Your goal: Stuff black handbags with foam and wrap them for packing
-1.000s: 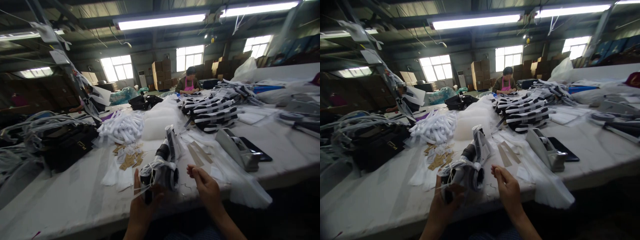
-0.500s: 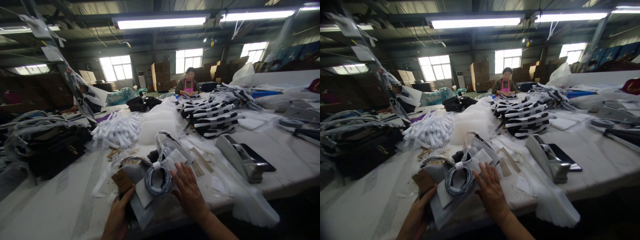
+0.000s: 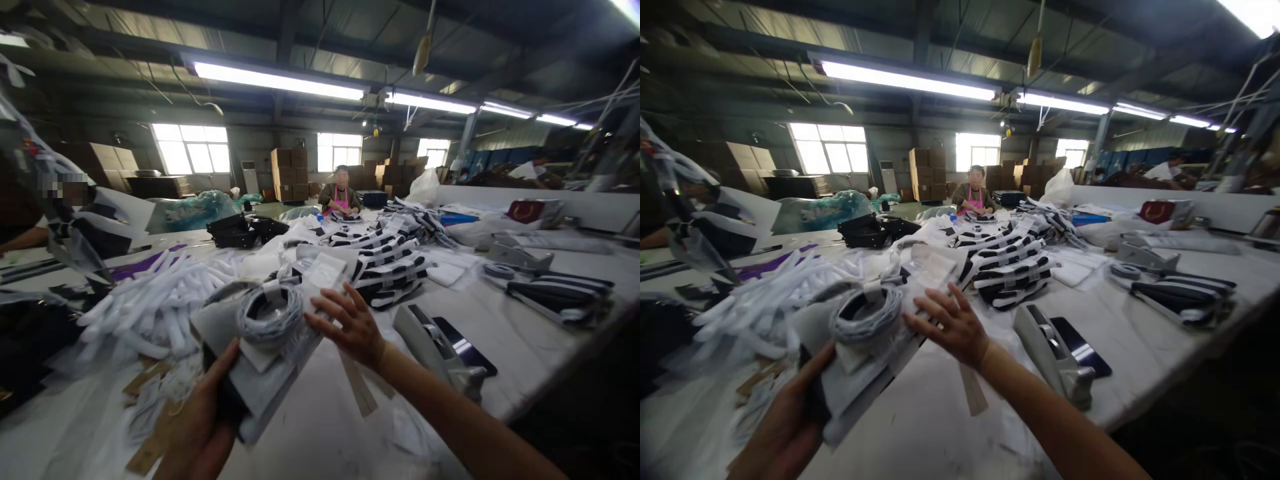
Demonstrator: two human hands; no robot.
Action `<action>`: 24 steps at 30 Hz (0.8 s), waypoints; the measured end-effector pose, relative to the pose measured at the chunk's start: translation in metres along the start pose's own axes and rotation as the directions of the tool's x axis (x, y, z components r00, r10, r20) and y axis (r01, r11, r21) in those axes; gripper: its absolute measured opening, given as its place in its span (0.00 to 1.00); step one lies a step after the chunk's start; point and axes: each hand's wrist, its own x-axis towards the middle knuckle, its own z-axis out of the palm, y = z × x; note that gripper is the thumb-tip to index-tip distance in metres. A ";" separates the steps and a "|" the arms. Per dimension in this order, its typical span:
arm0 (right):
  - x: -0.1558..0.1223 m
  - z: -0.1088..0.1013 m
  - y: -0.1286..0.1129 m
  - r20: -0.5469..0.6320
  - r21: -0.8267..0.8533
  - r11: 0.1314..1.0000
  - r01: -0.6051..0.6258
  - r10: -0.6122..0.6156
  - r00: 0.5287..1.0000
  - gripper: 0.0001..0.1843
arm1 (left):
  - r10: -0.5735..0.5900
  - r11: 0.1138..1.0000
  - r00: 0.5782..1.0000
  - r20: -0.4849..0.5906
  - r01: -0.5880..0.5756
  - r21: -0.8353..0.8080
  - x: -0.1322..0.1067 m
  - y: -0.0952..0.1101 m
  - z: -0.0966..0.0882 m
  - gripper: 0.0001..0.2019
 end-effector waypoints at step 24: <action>-0.077 0.037 0.344 0.398 -0.415 0.828 -0.377 0.538 0.743 0.34 | -0.329 0.900 0.884 0.331 0.187 0.394 0.117 -0.051 0.002 0.16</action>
